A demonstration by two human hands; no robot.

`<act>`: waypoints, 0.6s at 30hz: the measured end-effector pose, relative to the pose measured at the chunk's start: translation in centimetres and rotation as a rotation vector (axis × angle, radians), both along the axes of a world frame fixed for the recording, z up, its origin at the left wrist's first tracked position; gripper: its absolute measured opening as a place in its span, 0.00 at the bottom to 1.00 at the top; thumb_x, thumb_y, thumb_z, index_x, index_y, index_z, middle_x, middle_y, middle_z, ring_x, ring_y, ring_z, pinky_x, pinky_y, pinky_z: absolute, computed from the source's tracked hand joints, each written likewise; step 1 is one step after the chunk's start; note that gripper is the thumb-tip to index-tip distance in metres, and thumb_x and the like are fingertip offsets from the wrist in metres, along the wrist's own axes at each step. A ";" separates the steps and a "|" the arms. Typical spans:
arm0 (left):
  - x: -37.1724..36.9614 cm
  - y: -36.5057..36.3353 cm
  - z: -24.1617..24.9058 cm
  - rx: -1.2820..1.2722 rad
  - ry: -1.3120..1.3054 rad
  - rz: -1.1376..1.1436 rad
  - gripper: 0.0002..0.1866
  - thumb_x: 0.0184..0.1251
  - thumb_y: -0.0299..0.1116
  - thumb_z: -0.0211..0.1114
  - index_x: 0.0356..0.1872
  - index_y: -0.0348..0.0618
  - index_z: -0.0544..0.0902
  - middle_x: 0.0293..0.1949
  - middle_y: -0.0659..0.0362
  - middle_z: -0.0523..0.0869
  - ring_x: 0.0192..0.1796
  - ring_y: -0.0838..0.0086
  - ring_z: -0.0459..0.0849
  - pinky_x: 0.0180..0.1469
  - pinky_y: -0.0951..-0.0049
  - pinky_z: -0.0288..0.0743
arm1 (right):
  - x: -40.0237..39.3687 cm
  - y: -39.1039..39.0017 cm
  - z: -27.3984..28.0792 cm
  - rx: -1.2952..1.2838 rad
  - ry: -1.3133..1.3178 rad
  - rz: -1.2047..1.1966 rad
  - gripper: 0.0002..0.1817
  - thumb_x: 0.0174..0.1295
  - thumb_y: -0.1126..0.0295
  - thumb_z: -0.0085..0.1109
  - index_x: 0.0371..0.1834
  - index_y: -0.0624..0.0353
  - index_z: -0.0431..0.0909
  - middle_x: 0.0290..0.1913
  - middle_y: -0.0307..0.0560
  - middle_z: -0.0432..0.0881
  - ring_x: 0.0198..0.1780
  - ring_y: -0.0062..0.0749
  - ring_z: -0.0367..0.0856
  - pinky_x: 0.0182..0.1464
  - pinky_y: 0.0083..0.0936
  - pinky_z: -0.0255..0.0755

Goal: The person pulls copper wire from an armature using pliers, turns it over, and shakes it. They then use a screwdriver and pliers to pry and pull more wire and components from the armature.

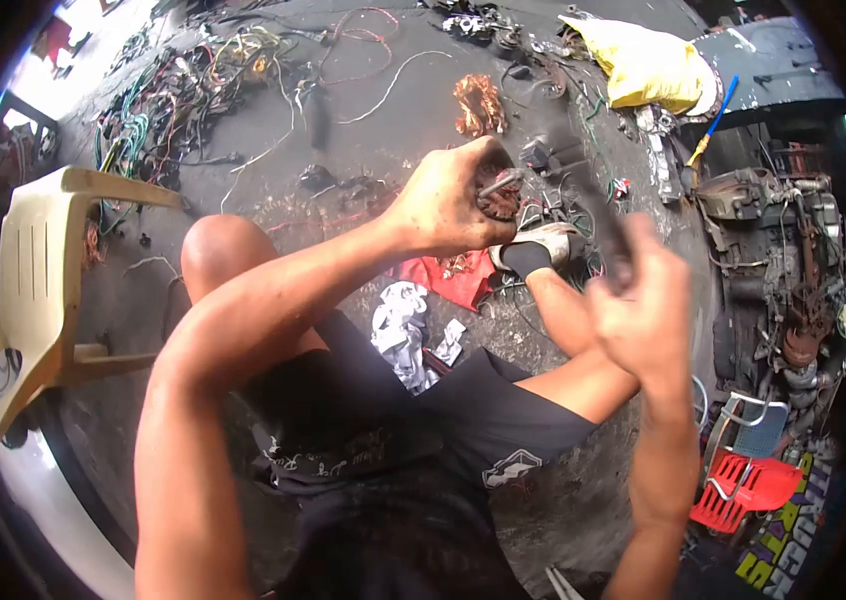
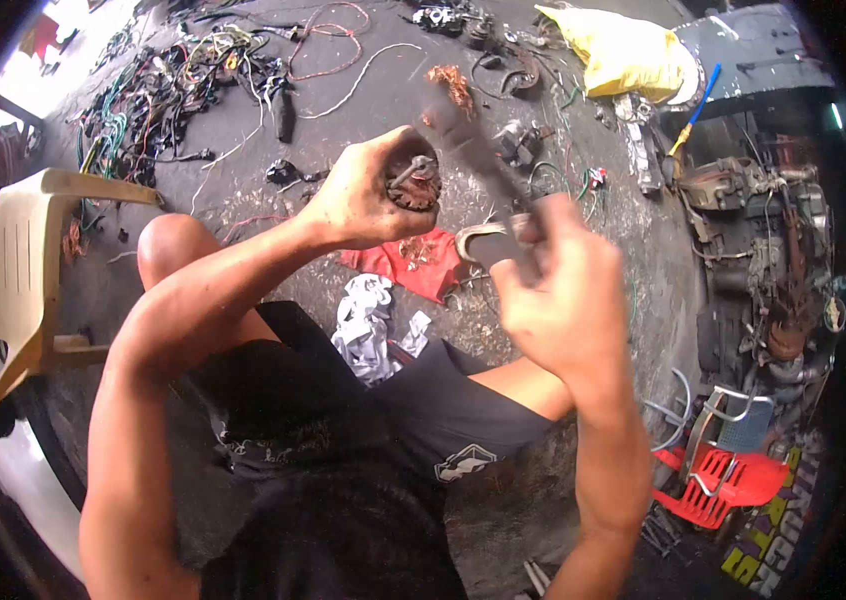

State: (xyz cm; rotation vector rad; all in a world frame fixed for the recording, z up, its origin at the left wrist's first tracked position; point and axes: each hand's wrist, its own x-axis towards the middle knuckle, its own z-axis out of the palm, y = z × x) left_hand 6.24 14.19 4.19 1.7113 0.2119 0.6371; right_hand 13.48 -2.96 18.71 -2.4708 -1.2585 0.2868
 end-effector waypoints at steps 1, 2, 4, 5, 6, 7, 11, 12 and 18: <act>0.0 0.1 0.1 0.014 0.049 0.006 0.22 0.43 0.29 0.71 0.42 0.36 0.77 0.32 0.54 0.84 0.35 0.75 0.81 0.45 0.71 0.78 | 0.8 -0.3 0.1 0.211 0.006 -0.004 0.11 0.53 0.79 0.56 0.41 0.65 0.72 0.26 0.43 0.75 0.25 0.27 0.74 0.29 0.27 0.68; 0.2 0.1 0.2 0.031 0.099 -0.005 0.22 0.43 0.29 0.71 0.43 0.36 0.78 0.32 0.54 0.84 0.35 0.75 0.81 0.45 0.71 0.78 | 1.3 -0.6 0.4 0.425 0.011 -0.029 0.15 0.53 0.80 0.55 0.45 0.62 0.72 0.26 0.33 0.69 0.23 0.17 0.66 0.25 0.19 0.61; 0.8 0.0 -0.3 0.090 0.057 0.015 0.22 0.43 0.29 0.71 0.43 0.36 0.78 0.33 0.54 0.84 0.36 0.74 0.81 0.45 0.70 0.78 | 0.7 -1.3 2.7 0.598 0.426 0.065 0.16 0.56 0.82 0.52 0.49 0.61 0.70 0.31 0.29 0.70 0.24 0.14 0.64 0.27 0.15 0.61; 1.0 -0.1 -0.3 0.104 0.044 0.025 0.22 0.43 0.29 0.71 0.43 0.36 0.78 0.34 0.53 0.84 0.37 0.73 0.82 0.46 0.69 0.78 | 1.0 -0.7 -1.0 0.681 0.151 -0.085 0.12 0.58 0.78 0.54 0.45 0.63 0.72 0.26 0.34 0.71 0.23 0.19 0.66 0.26 0.20 0.63; 1.2 -0.1 -0.3 0.120 0.030 0.036 0.22 0.43 0.29 0.72 0.43 0.36 0.78 0.34 0.53 0.84 0.37 0.72 0.83 0.47 0.69 0.78 | 0.7 -1.5 -1.7 0.192 -0.245 0.064 0.09 0.58 0.74 0.56 0.41 0.66 0.73 0.22 0.44 0.72 0.23 0.27 0.71 0.26 0.27 0.67; 1.3 -0.2 -0.4 0.123 0.022 0.037 0.22 0.43 0.29 0.72 0.43 0.36 0.78 0.34 0.53 0.84 0.37 0.72 0.83 0.47 0.69 0.78 | 0.4 -1.1 -4.0 -0.041 -0.022 -0.014 0.11 0.56 0.71 0.59 0.38 0.67 0.74 0.18 0.52 0.71 0.22 0.33 0.73 0.26 0.33 0.67; 1.4 -0.6 -1.2 0.022 0.082 0.005 0.23 0.42 0.30 0.72 0.44 0.35 0.79 0.35 0.51 0.85 0.39 0.69 0.84 0.48 0.68 0.79 | 0.0 0.0 -0.6 0.073 -0.076 -0.079 0.10 0.50 0.77 0.58 0.34 0.71 0.71 0.23 0.59 0.80 0.26 0.38 0.84 0.29 0.35 0.75; 1.6 -0.8 -1.2 0.090 0.098 0.004 0.23 0.42 0.30 0.72 0.44 0.35 0.79 0.36 0.52 0.85 0.40 0.69 0.85 0.48 0.68 0.79 | 0.2 -0.5 -0.4 0.237 -0.007 -0.097 0.12 0.55 0.79 0.57 0.43 0.70 0.73 0.28 0.41 0.75 0.27 0.25 0.72 0.27 0.28 0.67; 2.4 -1.1 0.1 -0.123 -0.011 -0.066 0.24 0.42 0.31 0.72 0.44 0.34 0.78 0.36 0.50 0.86 0.40 0.69 0.85 0.49 0.68 0.79 | 0.8 -1.3 -5.5 -0.123 0.011 -0.142 0.09 0.52 0.77 0.56 0.34 0.68 0.70 0.25 0.62 0.81 0.28 0.58 0.84 0.31 0.45 0.75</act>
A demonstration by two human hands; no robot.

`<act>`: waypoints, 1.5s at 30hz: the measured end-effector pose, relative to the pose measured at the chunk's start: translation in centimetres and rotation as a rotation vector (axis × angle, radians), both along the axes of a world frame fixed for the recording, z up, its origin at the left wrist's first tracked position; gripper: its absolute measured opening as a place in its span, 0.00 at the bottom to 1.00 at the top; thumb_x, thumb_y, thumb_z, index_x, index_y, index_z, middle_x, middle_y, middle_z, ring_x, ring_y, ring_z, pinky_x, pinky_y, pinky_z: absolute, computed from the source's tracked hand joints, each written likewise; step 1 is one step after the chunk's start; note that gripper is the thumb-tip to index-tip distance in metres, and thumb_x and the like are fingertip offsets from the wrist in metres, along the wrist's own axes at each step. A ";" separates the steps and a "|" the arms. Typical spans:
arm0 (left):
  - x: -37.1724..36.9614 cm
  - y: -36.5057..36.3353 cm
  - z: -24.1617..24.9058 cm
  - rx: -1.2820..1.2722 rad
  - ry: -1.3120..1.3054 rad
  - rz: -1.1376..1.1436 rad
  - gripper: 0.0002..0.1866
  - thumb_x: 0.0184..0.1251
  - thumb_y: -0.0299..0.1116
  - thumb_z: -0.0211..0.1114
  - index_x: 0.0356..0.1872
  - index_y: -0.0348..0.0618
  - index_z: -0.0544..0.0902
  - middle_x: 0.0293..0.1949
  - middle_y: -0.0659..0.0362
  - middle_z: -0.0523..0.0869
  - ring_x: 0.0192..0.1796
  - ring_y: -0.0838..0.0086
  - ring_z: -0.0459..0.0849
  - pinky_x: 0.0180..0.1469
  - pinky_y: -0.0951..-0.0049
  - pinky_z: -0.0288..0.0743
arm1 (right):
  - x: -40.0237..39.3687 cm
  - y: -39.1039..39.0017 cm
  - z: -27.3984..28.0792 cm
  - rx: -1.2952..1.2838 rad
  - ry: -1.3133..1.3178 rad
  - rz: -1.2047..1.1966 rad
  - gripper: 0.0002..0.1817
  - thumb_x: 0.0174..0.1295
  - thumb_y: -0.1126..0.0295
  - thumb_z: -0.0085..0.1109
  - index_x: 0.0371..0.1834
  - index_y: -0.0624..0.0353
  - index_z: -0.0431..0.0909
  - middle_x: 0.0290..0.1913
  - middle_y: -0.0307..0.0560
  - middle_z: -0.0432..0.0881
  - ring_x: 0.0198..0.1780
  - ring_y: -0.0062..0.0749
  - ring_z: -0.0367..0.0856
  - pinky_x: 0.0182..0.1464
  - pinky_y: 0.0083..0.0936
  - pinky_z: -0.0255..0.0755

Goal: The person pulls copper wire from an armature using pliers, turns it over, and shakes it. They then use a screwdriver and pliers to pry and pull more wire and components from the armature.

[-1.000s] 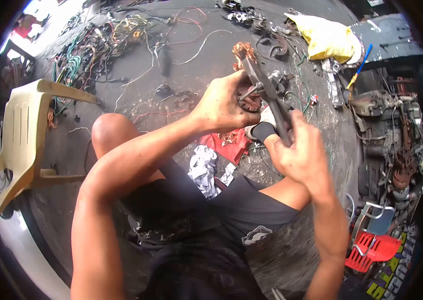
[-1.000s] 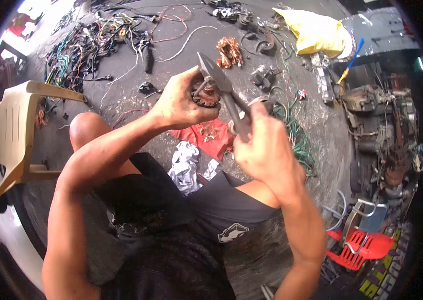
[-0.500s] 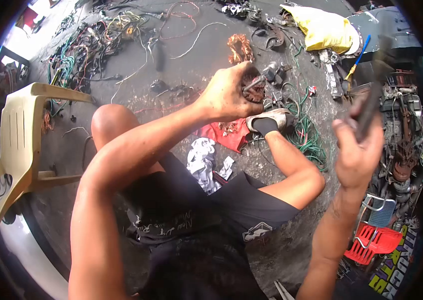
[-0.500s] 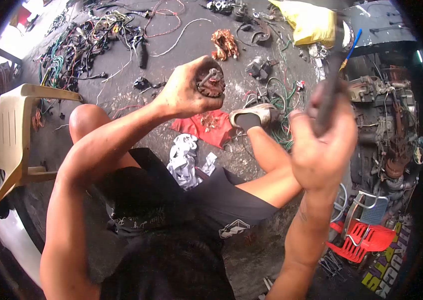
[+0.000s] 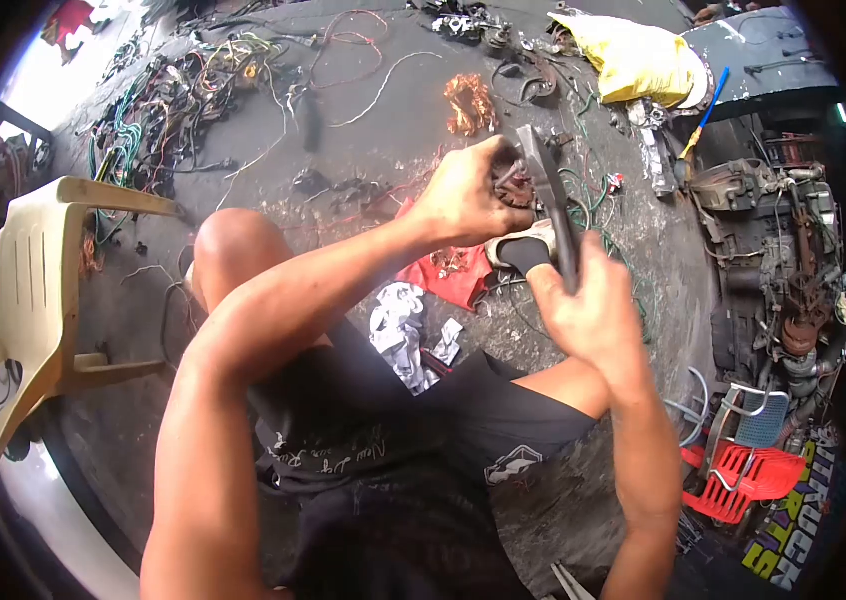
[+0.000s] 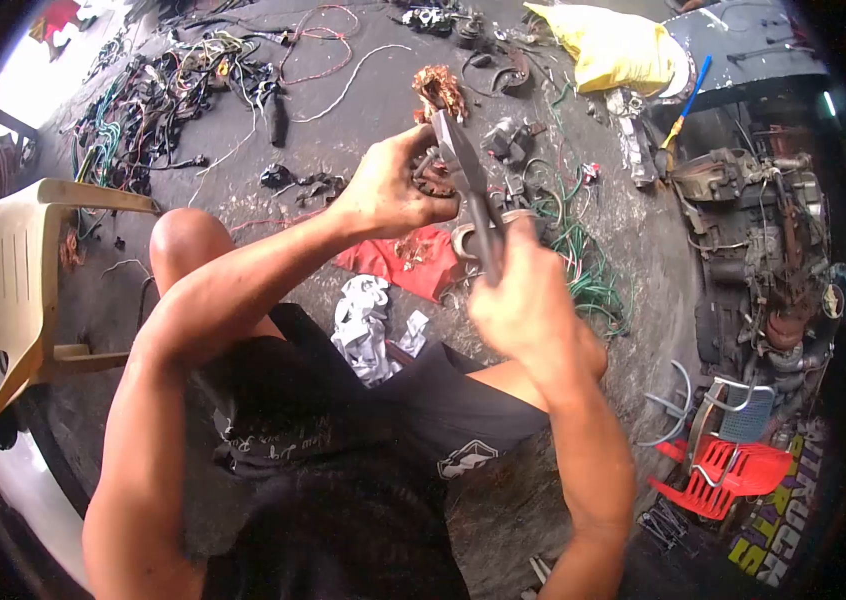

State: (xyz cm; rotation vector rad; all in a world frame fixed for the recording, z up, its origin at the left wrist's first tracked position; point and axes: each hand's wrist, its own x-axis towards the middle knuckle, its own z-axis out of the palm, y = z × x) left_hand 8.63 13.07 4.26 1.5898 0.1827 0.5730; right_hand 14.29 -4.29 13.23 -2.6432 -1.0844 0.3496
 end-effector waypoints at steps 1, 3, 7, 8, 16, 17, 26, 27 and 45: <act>0.3 0.0 -0.7 0.090 0.061 0.006 0.24 0.42 0.31 0.73 0.44 0.34 0.78 0.36 0.50 0.86 0.40 0.69 0.85 0.49 0.68 0.79 | 0.7 -0.4 1.0 0.087 0.011 -0.009 0.15 0.51 0.76 0.62 0.42 0.69 0.74 0.23 0.48 0.73 0.25 0.29 0.74 0.29 0.32 0.71; 0.6 0.3 -1.3 0.155 0.102 0.031 0.24 0.42 0.31 0.73 0.44 0.34 0.78 0.36 0.51 0.86 0.40 0.70 0.85 0.49 0.68 0.79 | 0.5 -0.2 3.5 0.335 -0.004 -0.024 0.14 0.52 0.77 0.62 0.42 0.68 0.74 0.25 0.47 0.75 0.26 0.27 0.74 0.29 0.29 0.70; 1.5 -0.1 -1.2 0.220 0.051 0.064 0.24 0.42 0.31 0.73 0.43 0.34 0.78 0.34 0.51 0.86 0.38 0.70 0.85 0.47 0.68 0.79 | 1.1 -1.0 2.3 0.329 -0.184 0.031 0.17 0.53 0.73 0.62 0.44 0.71 0.73 0.23 0.53 0.76 0.23 0.33 0.76 0.27 0.33 0.70; 1.2 -0.4 -0.8 0.129 0.019 0.032 0.23 0.43 0.31 0.73 0.43 0.34 0.78 0.33 0.51 0.86 0.38 0.70 0.85 0.47 0.68 0.79 | 0.7 -1.0 0.6 0.099 -0.263 0.077 0.18 0.54 0.72 0.63 0.45 0.72 0.73 0.21 0.56 0.76 0.22 0.37 0.78 0.27 0.35 0.71; 1.5 -0.2 -1.2 0.234 0.087 0.050 0.23 0.43 0.31 0.73 0.43 0.34 0.78 0.34 0.49 0.87 0.37 0.69 0.86 0.45 0.67 0.80 | 0.1 -1.0 2.3 0.573 -0.186 -0.041 0.18 0.57 0.72 0.63 0.46 0.72 0.72 0.31 0.63 0.83 0.31 0.40 0.85 0.34 0.35 0.74; 1.4 -0.3 -1.3 0.239 0.080 0.052 0.23 0.43 0.31 0.73 0.43 0.34 0.78 0.34 0.49 0.87 0.37 0.69 0.86 0.45 0.67 0.80 | -0.3 -0.7 0.6 0.175 -0.121 -0.085 0.17 0.57 0.73 0.63 0.46 0.72 0.72 0.33 0.66 0.83 0.35 0.42 0.86 0.36 0.37 0.75; 1.6 0.0 -1.0 0.263 0.098 0.083 0.24 0.41 0.31 0.74 0.43 0.35 0.79 0.32 0.48 0.86 0.37 0.65 0.87 0.46 0.65 0.80 | 0.2 -0.5 1.6 0.468 -0.121 0.026 0.09 0.56 0.76 0.61 0.38 0.67 0.73 0.21 0.45 0.74 0.23 0.31 0.75 0.30 0.29 0.70; 1.2 0.1 -0.5 0.210 0.070 0.043 0.26 0.40 0.35 0.74 0.42 0.34 0.78 0.34 0.41 0.86 0.39 0.50 0.87 0.46 0.58 0.80 | -0.4 -0.3 -0.6 0.036 -0.266 0.014 0.12 0.56 0.73 0.62 0.39 0.68 0.74 0.22 0.57 0.78 0.27 0.46 0.83 0.31 0.37 0.74; 1.3 0.3 -1.8 0.260 0.109 0.141 0.26 0.42 0.33 0.75 0.45 0.33 0.79 0.36 0.45 0.87 0.40 0.63 0.88 0.48 0.65 0.80 | -0.4 0.5 -0.4 0.682 0.023 -0.062 0.07 0.60 0.74 0.55 0.34 0.67 0.69 0.21 0.52 0.76 0.23 0.42 0.80 0.28 0.40 0.72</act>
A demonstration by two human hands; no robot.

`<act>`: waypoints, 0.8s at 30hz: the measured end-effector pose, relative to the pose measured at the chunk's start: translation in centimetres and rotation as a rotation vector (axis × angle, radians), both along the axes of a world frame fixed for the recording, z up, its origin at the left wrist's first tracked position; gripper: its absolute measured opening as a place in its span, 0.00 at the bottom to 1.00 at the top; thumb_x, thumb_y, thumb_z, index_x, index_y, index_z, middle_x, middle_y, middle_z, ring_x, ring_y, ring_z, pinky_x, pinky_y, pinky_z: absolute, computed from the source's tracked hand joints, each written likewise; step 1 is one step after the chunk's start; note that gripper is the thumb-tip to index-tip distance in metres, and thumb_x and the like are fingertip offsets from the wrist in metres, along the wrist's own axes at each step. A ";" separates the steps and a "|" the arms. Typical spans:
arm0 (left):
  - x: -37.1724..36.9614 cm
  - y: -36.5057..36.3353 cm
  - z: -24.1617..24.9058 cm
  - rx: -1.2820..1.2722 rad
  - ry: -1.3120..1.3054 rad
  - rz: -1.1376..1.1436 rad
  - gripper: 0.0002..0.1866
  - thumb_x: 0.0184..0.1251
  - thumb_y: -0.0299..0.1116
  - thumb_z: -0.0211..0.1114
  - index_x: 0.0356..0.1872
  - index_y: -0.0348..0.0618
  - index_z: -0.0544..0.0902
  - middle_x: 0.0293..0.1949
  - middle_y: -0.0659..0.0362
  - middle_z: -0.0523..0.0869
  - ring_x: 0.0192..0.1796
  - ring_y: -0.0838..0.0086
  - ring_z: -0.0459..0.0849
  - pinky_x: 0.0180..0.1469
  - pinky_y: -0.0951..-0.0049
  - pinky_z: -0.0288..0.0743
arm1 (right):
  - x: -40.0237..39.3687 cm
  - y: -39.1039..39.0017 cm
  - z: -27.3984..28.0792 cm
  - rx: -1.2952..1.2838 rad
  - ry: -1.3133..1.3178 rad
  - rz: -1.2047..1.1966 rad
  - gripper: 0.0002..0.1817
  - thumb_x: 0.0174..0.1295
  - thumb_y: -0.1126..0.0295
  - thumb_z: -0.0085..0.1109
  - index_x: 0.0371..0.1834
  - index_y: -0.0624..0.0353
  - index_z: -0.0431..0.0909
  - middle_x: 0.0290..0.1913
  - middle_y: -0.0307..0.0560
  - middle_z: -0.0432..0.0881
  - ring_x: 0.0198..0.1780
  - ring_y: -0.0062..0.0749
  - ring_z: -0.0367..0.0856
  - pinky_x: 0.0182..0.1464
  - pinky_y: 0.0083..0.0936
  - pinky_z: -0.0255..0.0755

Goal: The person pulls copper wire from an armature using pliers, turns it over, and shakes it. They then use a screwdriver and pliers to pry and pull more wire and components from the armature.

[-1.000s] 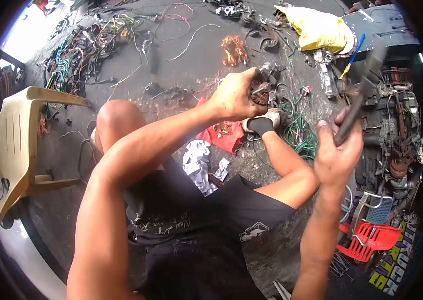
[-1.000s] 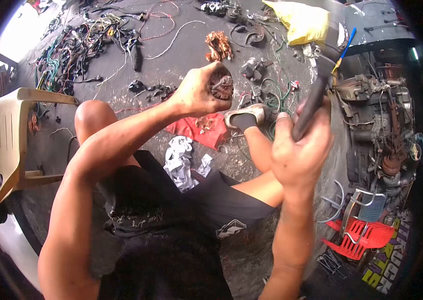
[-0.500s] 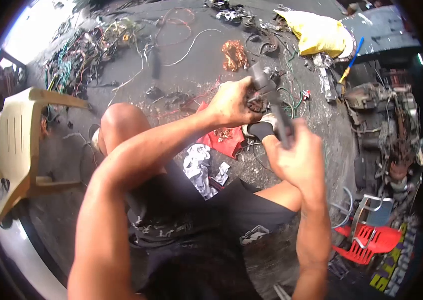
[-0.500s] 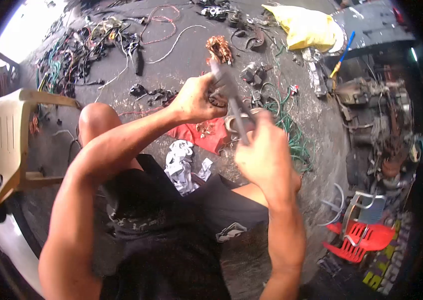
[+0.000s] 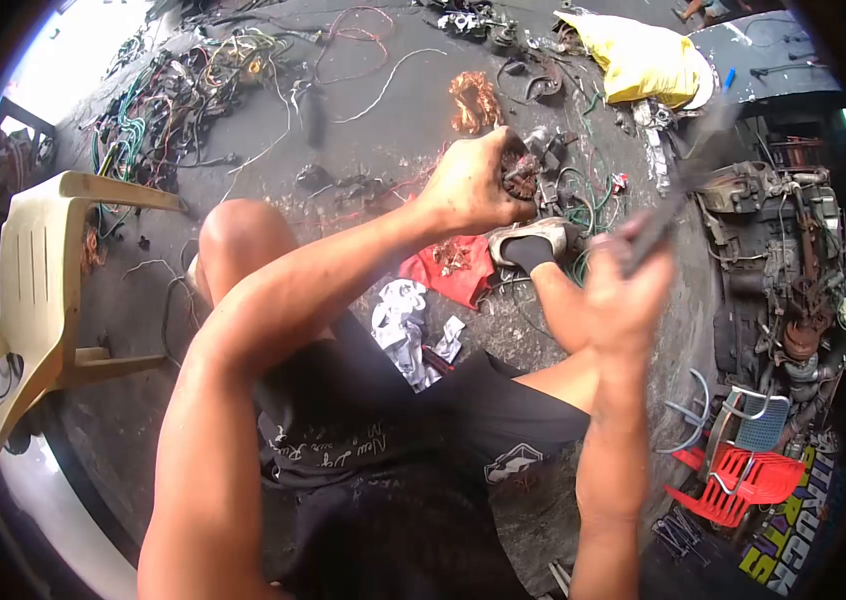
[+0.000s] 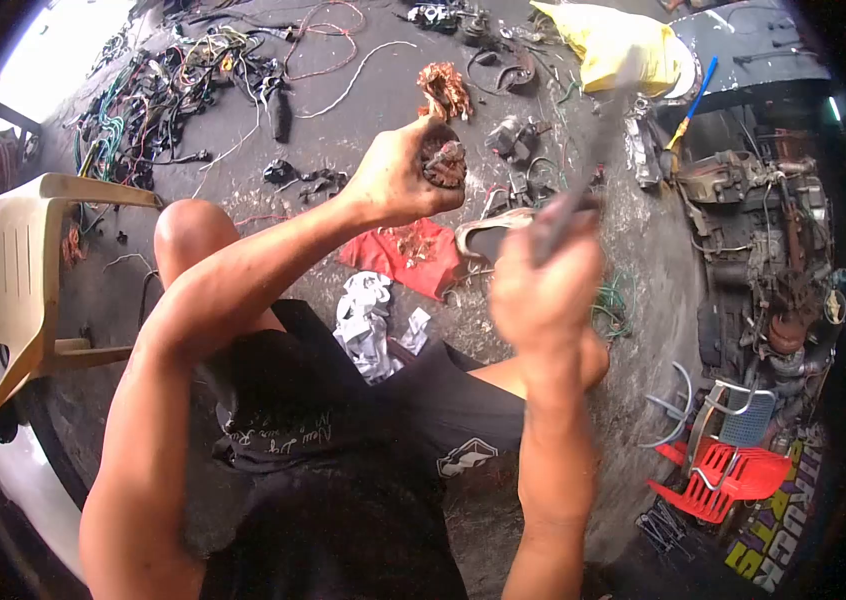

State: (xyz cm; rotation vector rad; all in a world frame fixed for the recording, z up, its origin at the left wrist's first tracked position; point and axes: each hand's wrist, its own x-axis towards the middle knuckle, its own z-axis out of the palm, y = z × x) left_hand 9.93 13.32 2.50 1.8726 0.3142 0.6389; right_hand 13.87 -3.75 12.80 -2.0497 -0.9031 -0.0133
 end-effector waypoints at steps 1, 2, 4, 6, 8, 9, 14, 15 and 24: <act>-0.3 0.0 0.9 -0.067 0.021 -0.032 0.25 0.42 0.33 0.75 0.44 0.34 0.79 0.36 0.46 0.87 0.40 0.63 0.88 0.47 0.65 0.80 | 0.5 -0.2 -1.8 -0.388 -0.262 0.054 0.07 0.59 0.74 0.53 0.36 0.68 0.71 0.24 0.62 0.78 0.27 0.62 0.82 0.32 0.47 0.74; -0.4 0.2 1.3 -0.129 0.044 -0.066 0.25 0.42 0.33 0.75 0.44 0.34 0.79 0.36 0.46 0.87 0.40 0.63 0.88 0.47 0.65 0.80 | 0.2 0.3 -2.2 -0.504 -0.150 0.073 0.08 0.58 0.74 0.52 0.36 0.69 0.71 0.25 0.66 0.79 0.31 0.68 0.81 0.34 0.49 0.74; -0.4 -0.1 0.1 -0.103 0.041 -0.080 0.25 0.43 0.33 0.75 0.44 0.34 0.79 0.36 0.47 0.87 0.39 0.63 0.88 0.47 0.65 0.80 | -0.1 0.4 -0.9 -0.663 -0.016 0.067 0.10 0.58 0.74 0.53 0.38 0.71 0.73 0.28 0.72 0.80 0.37 0.70 0.82 0.36 0.51 0.75; -0.5 -0.1 -0.5 0.016 0.097 0.001 0.27 0.44 0.34 0.75 0.47 0.35 0.79 0.36 0.49 0.87 0.39 0.66 0.87 0.48 0.66 0.80 | -0.2 0.5 1.7 -0.428 -0.032 0.041 0.09 0.57 0.75 0.57 0.37 0.68 0.71 0.22 0.61 0.79 0.27 0.50 0.84 0.31 0.41 0.74; -0.3 0.3 1.0 -0.088 0.128 -0.005 0.28 0.44 0.34 0.76 0.48 0.33 0.78 0.38 0.48 0.87 0.40 0.67 0.87 0.47 0.67 0.80 | 0.4 0.5 2.6 -0.300 -0.035 0.009 0.10 0.56 0.76 0.59 0.38 0.67 0.71 0.21 0.54 0.77 0.24 0.41 0.82 0.29 0.36 0.73; -0.5 0.1 1.4 -0.160 0.110 0.030 0.28 0.45 0.33 0.76 0.48 0.32 0.78 0.39 0.49 0.87 0.40 0.67 0.87 0.47 0.68 0.81 | 0.7 0.1 2.5 -0.161 0.005 0.028 0.11 0.56 0.77 0.61 0.40 0.65 0.71 0.23 0.47 0.74 0.25 0.32 0.77 0.29 0.30 0.71; -0.2 2.8 -0.5 -1.052 0.020 -0.071 0.17 0.54 0.28 0.76 0.42 0.36 0.81 0.32 0.59 0.83 0.29 0.72 0.83 0.34 0.69 0.79 | 0.7 -1.4 -4.0 0.388 0.678 0.205 0.19 0.56 0.81 0.63 0.48 0.60 0.68 0.32 0.35 0.69 0.33 0.16 0.70 0.33 0.14 0.65; -0.5 3.3 -1.0 -1.142 0.003 -0.118 0.15 0.55 0.29 0.75 0.41 0.36 0.81 0.31 0.60 0.83 0.27 0.71 0.82 0.33 0.69 0.79 | 0.5 -1.6 -5.5 0.515 0.881 0.249 0.19 0.58 0.81 0.61 0.51 0.61 0.67 0.33 0.38 0.72 0.30 0.18 0.69 0.32 0.18 0.65; -3.8 4.1 1.3 -1.321 -0.147 -0.223 0.19 0.69 0.41 0.65 0.48 0.34 0.76 0.39 0.54 0.83 0.39 0.63 0.85 0.47 0.56 0.82 | -2.9 -3.7 -11.5 0.428 1.135 0.081 0.20 0.50 0.76 0.56 0.49 0.64 0.72 0.39 0.46 0.77 0.34 0.29 0.76 0.38 0.27 0.73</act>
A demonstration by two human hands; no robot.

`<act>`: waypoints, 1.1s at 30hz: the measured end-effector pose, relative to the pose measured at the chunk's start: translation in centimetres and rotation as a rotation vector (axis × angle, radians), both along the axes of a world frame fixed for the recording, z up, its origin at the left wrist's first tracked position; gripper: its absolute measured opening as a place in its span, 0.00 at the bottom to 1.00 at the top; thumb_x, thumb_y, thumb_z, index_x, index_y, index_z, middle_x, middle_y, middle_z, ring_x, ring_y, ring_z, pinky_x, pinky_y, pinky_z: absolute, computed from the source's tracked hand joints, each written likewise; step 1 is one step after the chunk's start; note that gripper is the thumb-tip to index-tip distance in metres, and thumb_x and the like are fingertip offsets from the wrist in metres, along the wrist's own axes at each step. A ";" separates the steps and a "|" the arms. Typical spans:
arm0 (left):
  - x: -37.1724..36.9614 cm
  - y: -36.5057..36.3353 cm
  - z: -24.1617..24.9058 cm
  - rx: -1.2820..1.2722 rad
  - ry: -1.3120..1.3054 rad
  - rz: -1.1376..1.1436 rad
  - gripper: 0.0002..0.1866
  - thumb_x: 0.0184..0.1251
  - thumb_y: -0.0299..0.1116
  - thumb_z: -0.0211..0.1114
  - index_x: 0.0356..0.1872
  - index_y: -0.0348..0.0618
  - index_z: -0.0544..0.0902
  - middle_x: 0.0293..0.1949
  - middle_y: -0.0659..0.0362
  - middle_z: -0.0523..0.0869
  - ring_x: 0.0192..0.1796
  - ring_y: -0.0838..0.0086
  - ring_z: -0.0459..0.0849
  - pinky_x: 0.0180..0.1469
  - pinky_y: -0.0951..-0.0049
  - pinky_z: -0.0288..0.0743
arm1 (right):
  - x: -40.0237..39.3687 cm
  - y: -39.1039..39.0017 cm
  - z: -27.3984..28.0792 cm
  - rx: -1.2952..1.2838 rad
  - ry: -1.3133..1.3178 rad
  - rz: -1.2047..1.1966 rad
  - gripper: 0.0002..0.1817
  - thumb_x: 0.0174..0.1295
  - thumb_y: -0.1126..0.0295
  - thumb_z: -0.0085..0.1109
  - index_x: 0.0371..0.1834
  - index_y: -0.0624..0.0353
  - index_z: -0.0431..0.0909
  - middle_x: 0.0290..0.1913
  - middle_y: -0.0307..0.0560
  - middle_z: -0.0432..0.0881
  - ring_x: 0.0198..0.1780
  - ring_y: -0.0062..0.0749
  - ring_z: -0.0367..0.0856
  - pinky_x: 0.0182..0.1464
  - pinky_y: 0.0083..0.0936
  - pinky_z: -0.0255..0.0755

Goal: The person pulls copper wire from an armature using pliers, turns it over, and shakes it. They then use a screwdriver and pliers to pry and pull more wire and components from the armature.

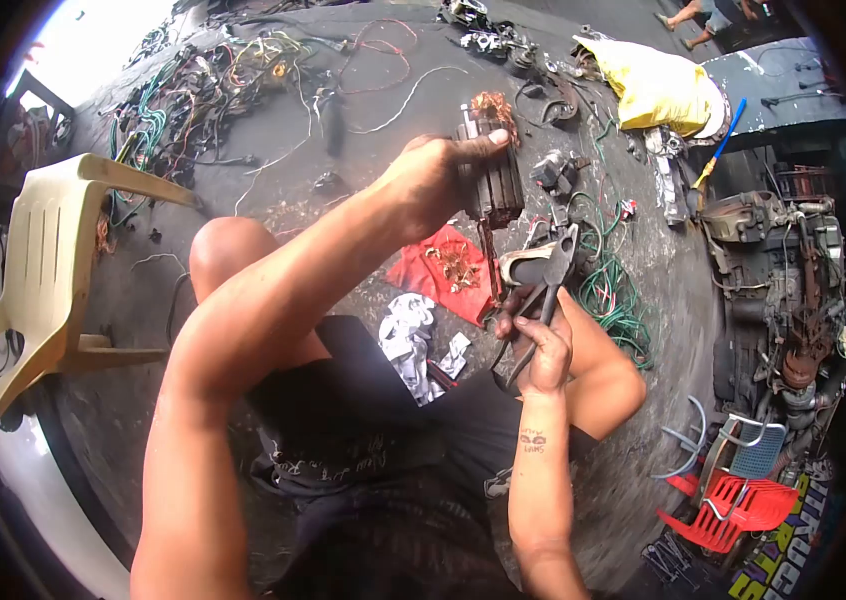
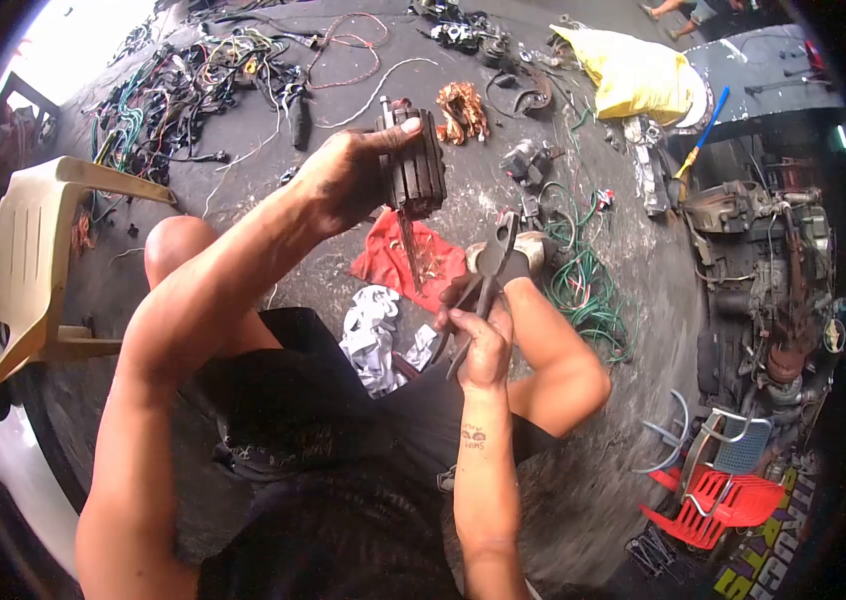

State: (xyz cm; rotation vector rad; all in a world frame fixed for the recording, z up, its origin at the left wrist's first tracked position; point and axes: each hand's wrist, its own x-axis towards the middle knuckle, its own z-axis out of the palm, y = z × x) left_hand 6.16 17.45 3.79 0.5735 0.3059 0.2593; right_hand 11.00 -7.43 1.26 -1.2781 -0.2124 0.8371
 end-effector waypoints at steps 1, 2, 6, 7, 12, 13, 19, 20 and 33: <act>-0.4 -0.2 0.5 0.004 0.000 0.004 0.19 0.69 0.41 0.65 0.48 0.34 0.76 0.39 0.54 0.83 0.39 0.63 0.85 0.47 0.56 0.82 | 0.0 -0.3 -0.3 0.075 0.038 0.039 0.19 0.56 0.74 0.58 0.51 0.63 0.71 0.43 0.49 0.77 0.34 0.29 0.75 0.38 0.28 0.71; -0.8 -0.3 1.0 0.025 0.004 0.008 0.19 0.69 0.41 0.67 0.48 0.34 0.77 0.39 0.54 0.83 0.39 0.63 0.86 0.47 0.56 0.82 | 0.0 -0.4 -0.5 0.151 0.076 0.078 0.18 0.62 0.71 0.60 0.54 0.62 0.70 0.48 0.52 0.77 0.35 0.29 0.73 0.39 0.29 0.69; -1.8 -0.9 2.5 0.164 0.057 0.111 0.20 0.63 0.39 0.72 0.46 0.36 0.77 0.38 0.56 0.84 0.35 0.69 0.86 0.41 0.63 0.84 | -0.1 1.2 0.1 0.277 -0.007 0.158 0.22 0.65 0.51 0.63 0.51 0.55 0.70 0.61 0.56 0.76 0.34 0.25 0.70 0.39 0.27 0.67; -1.9 -1.0 2.4 0.245 0.086 0.124 0.20 0.62 0.39 0.74 0.46 0.37 0.77 0.37 0.57 0.83 0.34 0.71 0.86 0.38 0.65 0.84 | -0.7 2.0 1.2 0.258 0.036 0.157 0.22 0.64 0.55 0.66 0.49 0.56 0.70 0.54 0.53 0.80 0.33 0.24 0.71 0.37 0.26 0.68; -1.7 -2.1 2.2 0.316 0.117 0.319 0.18 0.62 0.37 0.73 0.43 0.37 0.76 0.31 0.59 0.82 0.29 0.72 0.85 0.32 0.68 0.84 | -3.5 4.2 3.6 0.105 0.036 0.158 0.14 0.63 0.69 0.67 0.44 0.62 0.72 0.34 0.46 0.79 0.28 0.24 0.73 0.30 0.25 0.72; -1.9 -2.3 2.4 0.316 0.117 0.328 0.18 0.62 0.37 0.73 0.43 0.37 0.76 0.31 0.59 0.82 0.29 0.72 0.85 0.32 0.68 0.84 | -4.0 4.3 3.7 0.129 0.064 0.137 0.11 0.64 0.72 0.66 0.43 0.62 0.73 0.33 0.44 0.78 0.27 0.23 0.73 0.30 0.23 0.72; -2.6 -2.4 2.4 0.171 0.086 0.494 0.15 0.63 0.35 0.71 0.42 0.38 0.76 0.31 0.53 0.83 0.29 0.66 0.86 0.29 0.64 0.83 | -5.9 4.6 5.2 0.213 -0.109 0.068 0.07 0.68 0.74 0.59 0.43 0.64 0.72 0.28 0.43 0.76 0.26 0.23 0.72 0.30 0.23 0.71; -2.8 -2.3 2.5 0.127 0.060 0.468 0.14 0.63 0.35 0.70 0.42 0.38 0.77 0.30 0.53 0.83 0.29 0.65 0.86 0.28 0.63 0.83 | -6.0 4.6 5.4 0.174 -0.182 0.137 0.08 0.69 0.72 0.58 0.44 0.61 0.70 0.28 0.44 0.73 0.27 0.25 0.71 0.29 0.25 0.70; -2.3 -1.3 3.1 0.148 0.019 0.515 0.10 0.63 0.34 0.66 0.37 0.39 0.79 0.27 0.54 0.82 0.25 0.66 0.84 0.25 0.66 0.81 | -4.8 5.4 4.7 0.156 0.031 0.098 0.06 0.68 0.73 0.59 0.43 0.59 0.73 0.27 0.42 0.73 0.25 0.24 0.69 0.28 0.25 0.67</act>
